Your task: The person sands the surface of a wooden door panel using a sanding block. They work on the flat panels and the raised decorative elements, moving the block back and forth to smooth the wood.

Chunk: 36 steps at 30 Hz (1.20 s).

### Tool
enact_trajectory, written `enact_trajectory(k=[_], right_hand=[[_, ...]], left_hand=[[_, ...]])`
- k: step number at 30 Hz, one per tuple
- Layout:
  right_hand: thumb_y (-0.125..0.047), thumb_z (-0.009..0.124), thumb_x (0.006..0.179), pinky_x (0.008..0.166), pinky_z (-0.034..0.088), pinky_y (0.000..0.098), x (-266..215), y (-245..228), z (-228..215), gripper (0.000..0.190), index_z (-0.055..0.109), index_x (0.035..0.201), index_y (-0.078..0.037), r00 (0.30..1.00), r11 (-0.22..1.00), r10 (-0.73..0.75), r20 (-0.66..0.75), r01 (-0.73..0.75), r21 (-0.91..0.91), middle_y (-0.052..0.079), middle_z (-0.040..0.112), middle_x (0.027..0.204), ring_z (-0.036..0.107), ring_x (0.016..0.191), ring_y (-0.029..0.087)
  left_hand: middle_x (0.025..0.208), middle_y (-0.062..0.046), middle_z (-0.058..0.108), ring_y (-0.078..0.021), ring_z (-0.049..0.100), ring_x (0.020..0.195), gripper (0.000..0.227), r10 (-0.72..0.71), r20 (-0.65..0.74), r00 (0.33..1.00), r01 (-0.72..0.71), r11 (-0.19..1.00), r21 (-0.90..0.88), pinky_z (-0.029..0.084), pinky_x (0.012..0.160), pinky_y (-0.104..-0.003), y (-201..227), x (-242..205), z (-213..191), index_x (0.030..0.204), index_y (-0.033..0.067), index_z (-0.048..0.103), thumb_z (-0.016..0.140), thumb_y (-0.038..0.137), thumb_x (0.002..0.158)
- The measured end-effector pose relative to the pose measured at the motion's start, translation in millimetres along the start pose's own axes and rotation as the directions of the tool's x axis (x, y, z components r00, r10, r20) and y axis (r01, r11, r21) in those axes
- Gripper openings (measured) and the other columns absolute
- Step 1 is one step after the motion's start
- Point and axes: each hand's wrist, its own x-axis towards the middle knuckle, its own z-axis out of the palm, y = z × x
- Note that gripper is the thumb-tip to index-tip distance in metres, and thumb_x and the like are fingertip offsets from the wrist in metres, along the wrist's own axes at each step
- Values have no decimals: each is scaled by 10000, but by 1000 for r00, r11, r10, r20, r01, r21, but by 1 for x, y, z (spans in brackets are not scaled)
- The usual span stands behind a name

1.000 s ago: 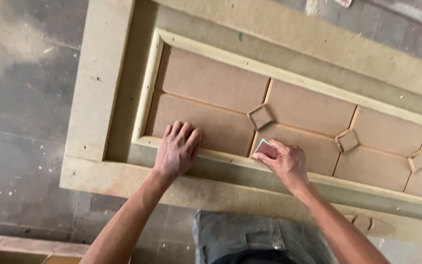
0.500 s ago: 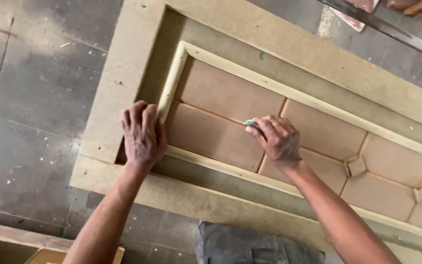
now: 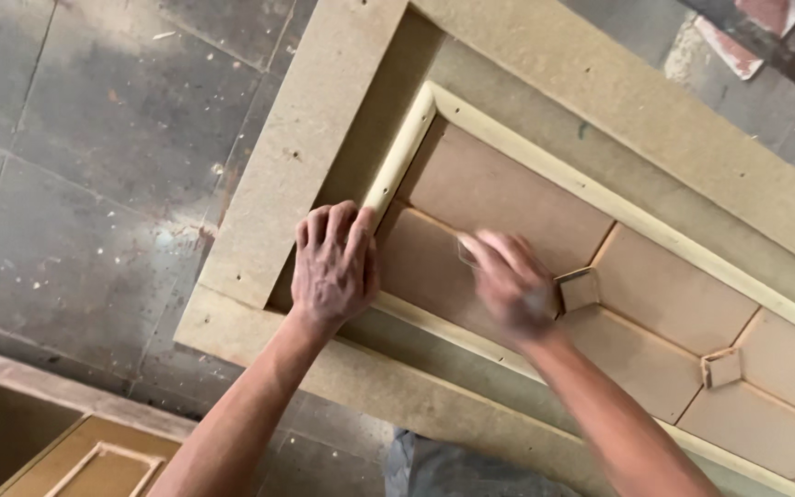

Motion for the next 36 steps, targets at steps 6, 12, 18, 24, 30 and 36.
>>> enact_trajectory(k=[6, 12, 18, 24, 30, 36], right_hand=[[104, 750, 863, 794, 604, 374, 14, -4, 18, 266, 754, 1105, -5, 988, 989, -135, 72, 139, -55, 142, 728, 1042, 706, 897, 271], [102, 714, 764, 813, 599, 397, -14, 18, -41, 350, 741, 1094, -11, 983, 999, -19, 180, 28, -44, 143, 724, 1045, 700, 906, 301], [122, 568, 797, 846, 589, 437, 40, -14, -2, 385, 713, 1145, 43, 986, 986, -108, 127, 89, 144, 174, 686, 1097, 694, 967, 354], [136, 581, 923, 839, 620, 340, 68, -31, 30, 299, 737, 1138, -3, 985, 990, -91, 149, 73, 118, 136, 730, 1120, 710, 1009, 295], [97, 650, 765, 796, 589, 420, -13, 30, -42, 379, 752, 1108, -29, 962, 999, -31, 271, 37, -18, 133, 718, 1065, 707, 910, 317], [-51, 590, 835, 840, 576, 440, 33, -5, 2, 416, 710, 1215, 66, 969, 984, -104, 224, 67, 167, 163, 673, 1043, 673, 888, 320]], left_hand=[[1256, -177, 529, -383, 519, 1166, 446, 0, -43, 999, 0, 1000, 9, 411, 994, -516, 1, -1, 0, 1350, 38, 515, 612, 115, 921], [1255, -175, 539, -390, 519, 1163, 449, -41, 1, 999, 41, 999, 15, 403, 981, -531, 1, -4, 2, 1336, 40, 516, 611, 137, 908], [1296, -224, 523, -416, 507, 1163, 497, 86, 17, 996, -87, 993, 76, 413, 1004, -540, -5, -9, 4, 1396, 25, 506, 599, 167, 928], [1284, -189, 527, -404, 519, 1186, 479, 3, -30, 1000, -2, 999, 43, 420, 1018, -535, -1, -5, 0, 1394, 34, 493, 595, 136, 937], [1261, -195, 525, -407, 518, 1165, 499, 4, 3, 1000, -4, 998, 56, 415, 985, -546, -2, -5, 2, 1377, 36, 499, 612, 147, 903], [1276, -220, 522, -415, 517, 1150, 557, 114, 13, 993, -114, 993, 39, 420, 1001, -546, -8, -2, 2, 1376, 37, 506, 623, 166, 847]])
